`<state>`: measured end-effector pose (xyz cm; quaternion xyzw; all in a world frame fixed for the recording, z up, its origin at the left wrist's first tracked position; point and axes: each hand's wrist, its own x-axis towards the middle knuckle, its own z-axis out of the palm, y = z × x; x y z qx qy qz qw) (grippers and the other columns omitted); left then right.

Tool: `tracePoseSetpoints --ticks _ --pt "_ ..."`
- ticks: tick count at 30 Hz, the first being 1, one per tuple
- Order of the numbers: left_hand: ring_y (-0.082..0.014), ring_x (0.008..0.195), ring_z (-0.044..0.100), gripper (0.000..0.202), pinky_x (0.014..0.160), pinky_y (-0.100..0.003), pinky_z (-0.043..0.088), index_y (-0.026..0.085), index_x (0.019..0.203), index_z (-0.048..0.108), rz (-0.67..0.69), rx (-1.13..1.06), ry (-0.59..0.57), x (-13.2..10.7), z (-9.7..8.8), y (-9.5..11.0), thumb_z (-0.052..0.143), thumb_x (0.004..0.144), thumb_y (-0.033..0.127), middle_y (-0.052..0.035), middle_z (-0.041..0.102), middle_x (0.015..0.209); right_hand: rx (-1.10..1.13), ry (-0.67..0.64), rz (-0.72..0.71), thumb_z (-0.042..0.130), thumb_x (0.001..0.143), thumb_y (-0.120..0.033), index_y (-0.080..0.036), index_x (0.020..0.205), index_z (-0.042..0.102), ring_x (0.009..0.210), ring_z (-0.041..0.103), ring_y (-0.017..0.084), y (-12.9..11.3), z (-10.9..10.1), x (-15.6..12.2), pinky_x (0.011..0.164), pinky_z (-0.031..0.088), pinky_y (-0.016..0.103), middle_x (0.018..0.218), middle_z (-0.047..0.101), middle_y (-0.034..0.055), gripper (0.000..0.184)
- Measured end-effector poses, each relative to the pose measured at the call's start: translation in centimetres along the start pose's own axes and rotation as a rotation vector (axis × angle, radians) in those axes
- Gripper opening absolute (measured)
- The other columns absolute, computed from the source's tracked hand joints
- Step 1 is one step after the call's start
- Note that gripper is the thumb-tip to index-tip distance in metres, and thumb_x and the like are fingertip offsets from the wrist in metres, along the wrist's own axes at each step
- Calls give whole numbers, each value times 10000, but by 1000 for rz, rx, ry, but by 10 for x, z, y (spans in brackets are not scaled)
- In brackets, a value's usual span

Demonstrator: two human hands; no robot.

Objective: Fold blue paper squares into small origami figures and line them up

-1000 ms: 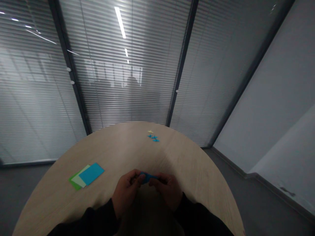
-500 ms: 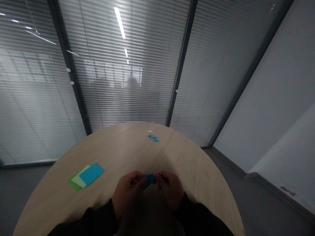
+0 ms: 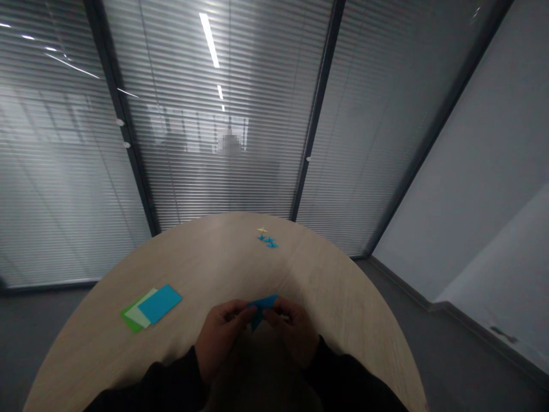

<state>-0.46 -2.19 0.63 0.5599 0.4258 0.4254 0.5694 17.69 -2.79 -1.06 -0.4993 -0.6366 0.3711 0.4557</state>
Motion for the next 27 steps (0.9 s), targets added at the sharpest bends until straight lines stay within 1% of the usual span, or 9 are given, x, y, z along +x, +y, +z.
tracePoseSetpoints --ticks 6,8,11,13,17,21,24,25,27 --pt "-144 596 518 328 592 -262 397 146 790 740 -10 -70 0 -1 1 2 714 754 472 -13 626 640 -24 23 -20 615 849 -409 -181 762 677 634 556 149 -4 2 -1 593 416 252 688 621 7 251" --pt "-144 595 515 331 597 -263 398 148 798 741 -13 -84 4 -1 1 1 712 753 474 -12 626 644 -4 -6 -34 594 870 -413 -186 815 691 671 577 156 -5 3 -2 614 429 253 732 647 17 253" --pt "-149 604 519 337 601 -263 397 150 757 728 -11 -78 33 -1 2 0 700 756 486 -11 616 641 24 -93 -60 579 889 -432 -191 913 708 720 595 160 -7 4 -2 631 433 249 815 677 28 274" --pt "-157 623 531 342 608 -264 399 153 738 717 -7 -57 40 -1 1 -1 693 760 494 -15 617 651 17 -113 -73 573 898 -448 -180 883 716 734 595 160 -8 6 -3 633 428 247 823 672 33 305" --pt "-154 615 521 345 603 -260 392 162 718 707 -5 -46 35 0 1 -2 692 763 504 0 594 625 -30 -49 -56 572 901 -449 -158 746 699 697 579 152 -8 9 -3 608 409 242 763 643 30 354" --pt "-153 601 519 360 597 -265 393 160 727 716 -8 -63 70 -1 2 -2 694 757 517 -2 607 624 -41 -54 -52 569 901 -389 -172 786 711 687 578 151 -7 14 -4 605 407 239 749 654 19 284" --pt "-158 593 529 383 598 -275 400 152 725 719 -2 -54 89 -1 2 -3 687 757 532 -13 619 621 -77 -40 -43 604 869 -362 -189 822 727 670 572 152 -9 18 -5 590 397 238 756 668 16 217" --pt "-156 587 528 385 594 -275 400 150 727 718 -2 -54 91 0 2 -4 686 758 533 -14 620 620 -90 40 -30 610 861 -364 -190 804 728 657 563 151 -10 18 -6 582 387 238 739 664 14 217" --pt "-150 579 525 378 583 -270 396 150 730 712 -6 -60 95 1 2 -7 686 764 526 -13 616 621 -67 -99 -52 580 883 -365 -180 780 729 652 568 149 -13 18 -5 570 379 235 732 665 16 259"
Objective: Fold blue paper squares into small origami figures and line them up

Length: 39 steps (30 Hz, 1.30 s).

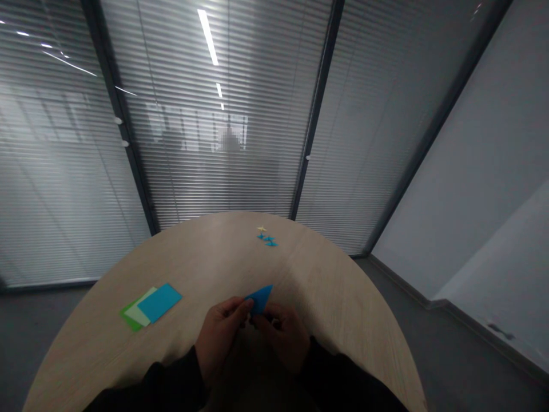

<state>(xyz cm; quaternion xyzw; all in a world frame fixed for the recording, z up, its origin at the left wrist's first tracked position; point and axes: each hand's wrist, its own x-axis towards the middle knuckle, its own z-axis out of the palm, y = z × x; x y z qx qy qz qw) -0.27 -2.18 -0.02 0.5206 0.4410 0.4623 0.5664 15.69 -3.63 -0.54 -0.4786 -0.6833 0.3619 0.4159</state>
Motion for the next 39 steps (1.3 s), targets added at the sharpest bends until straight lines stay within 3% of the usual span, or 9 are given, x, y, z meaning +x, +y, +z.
tracePoseSetpoints --ticks 10,19,24,27,30,34,39 --pt "-120 513 478 373 524 -243 380 157 686 676 -6 -68 65 0 4 1 705 750 524 29 533 565 -34 -8 35 561 868 -251 -169 811 742 667 601 154 -1 3 0 607 407 244 721 685 18 206" --pt "-110 477 458 412 475 -228 364 160 695 656 -25 -43 112 0 3 1 703 731 568 41 512 555 -154 -11 46 527 904 -271 -172 817 722 662 587 155 -4 3 -1 613 387 258 723 682 20 236" --pt "-103 487 475 360 498 -213 385 174 786 625 -49 -148 31 3 3 0 693 767 528 50 530 563 -158 -19 -5 476 926 -259 -178 846 681 770 632 187 -4 3 -3 698 410 282 807 703 38 235" --pt "-126 590 568 332 570 -228 439 172 919 638 -42 -183 -100 4 1 -1 723 770 457 9 627 693 -117 -86 -35 452 923 -244 -178 855 671 758 626 181 -5 1 -3 671 413 268 803 696 35 239" --pt "-150 627 600 335 586 -245 451 149 885 653 -62 -111 -161 5 -1 0 721 772 457 -22 650 709 -100 -126 -57 447 902 -215 -171 811 663 725 604 168 -4 -1 -3 636 400 252 758 673 24 238" --pt "-147 617 591 352 591 -251 453 147 845 645 -47 -66 -97 3 -1 1 686 793 493 -22 649 707 -175 -72 -21 466 895 -238 -169 725 647 624 548 145 0 -2 -2 568 348 242 637 603 -1 258" --pt "-157 628 591 366 599 -253 444 160 829 646 -3 -5 -8 3 -1 2 672 788 523 -14 640 689 -276 0 -20 467 924 -345 -178 736 650 605 519 144 1 -5 -3 577 332 254 631 585 1 311"
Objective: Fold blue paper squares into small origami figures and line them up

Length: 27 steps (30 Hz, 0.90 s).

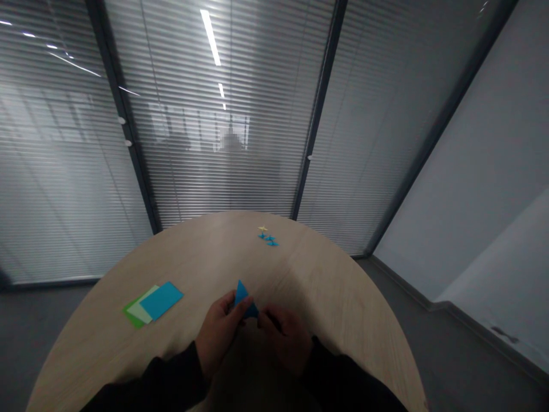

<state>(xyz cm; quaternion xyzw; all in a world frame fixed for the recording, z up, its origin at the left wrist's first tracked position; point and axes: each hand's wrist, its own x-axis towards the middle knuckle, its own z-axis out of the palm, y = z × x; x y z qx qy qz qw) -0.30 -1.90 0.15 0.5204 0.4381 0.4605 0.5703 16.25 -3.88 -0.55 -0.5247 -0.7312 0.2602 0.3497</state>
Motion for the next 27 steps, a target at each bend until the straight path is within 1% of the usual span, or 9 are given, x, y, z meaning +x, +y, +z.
tracePoseSetpoints --ticks 4,6,11,13,15,19,22,23,27 --pt "-127 556 548 393 542 -229 402 159 857 656 -13 -30 74 6 -5 -2 665 784 545 5 625 662 3 70 22 495 888 -326 -180 659 590 572 462 132 5 -1 0 547 293 250 576 489 -22 288" --pt "-112 543 534 395 535 -219 393 157 875 652 -28 -91 79 8 -8 -4 673 783 540 15 617 665 62 59 19 477 891 -332 -178 656 565 559 445 126 10 -2 2 543 290 250 572 456 -30 294" --pt "-129 584 556 383 584 -243 426 158 861 643 -9 -54 -9 2 -3 -2 674 792 533 1 642 699 243 54 31 460 916 -436 -171 757 576 570 434 120 13 1 4 532 311 235 614 460 -32 330" --pt "-149 631 571 375 610 -259 442 158 846 644 20 -4 -53 -2 2 1 669 795 529 -14 651 730 207 20 28 505 899 -438 -170 763 595 571 436 118 10 3 3 528 302 231 607 462 -35 313" --pt "-170 666 577 370 632 -273 453 157 831 647 45 38 -55 -5 6 4 669 790 524 -21 647 726 133 22 10 516 897 -390 -169 739 608 578 452 119 6 4 0 538 298 234 607 481 -30 287" --pt "-178 683 574 360 634 -273 444 163 814 660 48 72 26 -3 5 7 662 783 522 -22 639 725 102 -9 -42 480 905 -354 -169 718 606 558 445 113 2 2 -2 537 285 236 590 475 -34 292" --pt "-145 636 540 350 612 -250 428 168 851 669 49 1 99 1 1 4 684 768 508 2 610 717 127 -43 -53 471 878 -341 -172 664 546 540 407 106 2 -1 -1 526 261 238 569 422 -44 283" --pt "-128 585 506 353 567 -236 405 170 862 661 32 -32 113 2 -1 2 679 774 512 25 571 666 136 -49 -48 470 867 -337 -175 645 518 539 394 105 3 -2 0 524 253 239 567 403 -45 279" --pt "-89 495 412 331 472 -198 330 180 829 610 -31 -112 98 3 -2 -7 665 802 505 72 464 580 174 -34 15 463 809 -324 -186 602 456 540 370 111 7 -2 1 514 239 245 561 367 -42 248"
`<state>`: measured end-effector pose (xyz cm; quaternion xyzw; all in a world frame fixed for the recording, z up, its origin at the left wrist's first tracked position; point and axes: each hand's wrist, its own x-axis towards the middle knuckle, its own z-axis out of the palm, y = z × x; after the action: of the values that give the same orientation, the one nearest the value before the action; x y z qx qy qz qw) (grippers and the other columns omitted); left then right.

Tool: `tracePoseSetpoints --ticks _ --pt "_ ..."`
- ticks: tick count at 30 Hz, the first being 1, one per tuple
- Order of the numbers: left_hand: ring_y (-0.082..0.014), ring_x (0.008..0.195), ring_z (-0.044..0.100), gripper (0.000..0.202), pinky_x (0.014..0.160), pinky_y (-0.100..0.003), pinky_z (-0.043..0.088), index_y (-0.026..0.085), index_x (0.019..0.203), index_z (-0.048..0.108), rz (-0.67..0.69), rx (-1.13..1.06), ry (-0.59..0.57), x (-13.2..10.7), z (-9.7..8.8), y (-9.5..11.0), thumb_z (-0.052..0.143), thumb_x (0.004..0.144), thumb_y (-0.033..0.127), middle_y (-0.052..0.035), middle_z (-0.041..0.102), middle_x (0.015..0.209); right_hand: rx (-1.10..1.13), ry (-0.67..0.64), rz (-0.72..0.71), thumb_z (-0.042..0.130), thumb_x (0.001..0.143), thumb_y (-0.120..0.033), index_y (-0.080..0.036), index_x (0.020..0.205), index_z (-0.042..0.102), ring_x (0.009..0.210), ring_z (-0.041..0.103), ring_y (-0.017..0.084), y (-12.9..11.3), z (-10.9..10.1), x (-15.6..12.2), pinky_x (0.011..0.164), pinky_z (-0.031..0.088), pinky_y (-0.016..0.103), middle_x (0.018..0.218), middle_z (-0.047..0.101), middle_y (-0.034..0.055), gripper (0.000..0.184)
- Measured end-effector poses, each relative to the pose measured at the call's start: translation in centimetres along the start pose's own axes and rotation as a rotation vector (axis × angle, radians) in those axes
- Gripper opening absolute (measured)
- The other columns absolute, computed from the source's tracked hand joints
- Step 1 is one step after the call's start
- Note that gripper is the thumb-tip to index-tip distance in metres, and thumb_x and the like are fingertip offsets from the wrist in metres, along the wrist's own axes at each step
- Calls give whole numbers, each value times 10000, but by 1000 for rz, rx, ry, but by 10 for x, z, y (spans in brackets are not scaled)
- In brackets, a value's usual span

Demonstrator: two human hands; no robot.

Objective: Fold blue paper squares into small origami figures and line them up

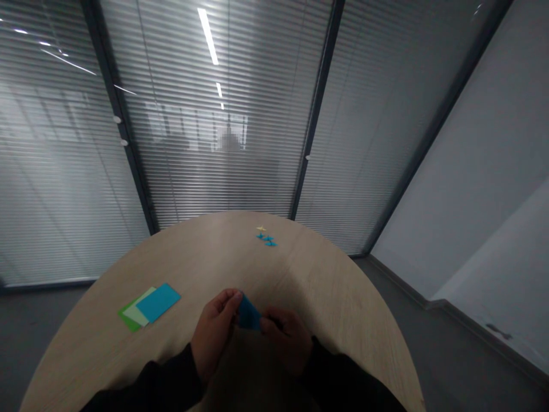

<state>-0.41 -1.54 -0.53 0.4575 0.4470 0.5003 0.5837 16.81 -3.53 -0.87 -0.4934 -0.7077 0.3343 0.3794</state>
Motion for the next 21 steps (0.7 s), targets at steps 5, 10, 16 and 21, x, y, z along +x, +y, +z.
tracePoseSetpoints --ticks 5,10,16,21 --pt "-94 538 468 308 509 -201 368 183 829 584 -22 -23 -114 -2 1 0 664 817 479 57 514 630 71 -11 28 457 769 -318 -193 590 429 530 354 111 2 0 -1 503 232 243 551 341 -44 220" --pt "-113 567 495 356 535 -221 387 151 723 604 12 115 -179 -6 2 7 694 793 489 28 539 614 85 -14 -18 475 787 -322 -185 602 468 539 365 109 3 -2 -1 504 239 237 563 354 -43 230" --pt "-113 535 490 379 517 -227 363 153 772 626 14 87 -113 -7 1 7 663 810 528 19 569 611 62 -37 1 485 837 -386 -167 645 560 530 388 111 2 -8 0 508 266 239 555 404 -39 301" --pt "-97 485 442 399 493 -218 334 153 757 648 -30 50 -78 -5 -2 3 682 786 549 40 524 550 24 -17 0 493 870 -407 -160 695 625 533 421 114 0 -11 -2 523 284 244 557 444 -35 331"
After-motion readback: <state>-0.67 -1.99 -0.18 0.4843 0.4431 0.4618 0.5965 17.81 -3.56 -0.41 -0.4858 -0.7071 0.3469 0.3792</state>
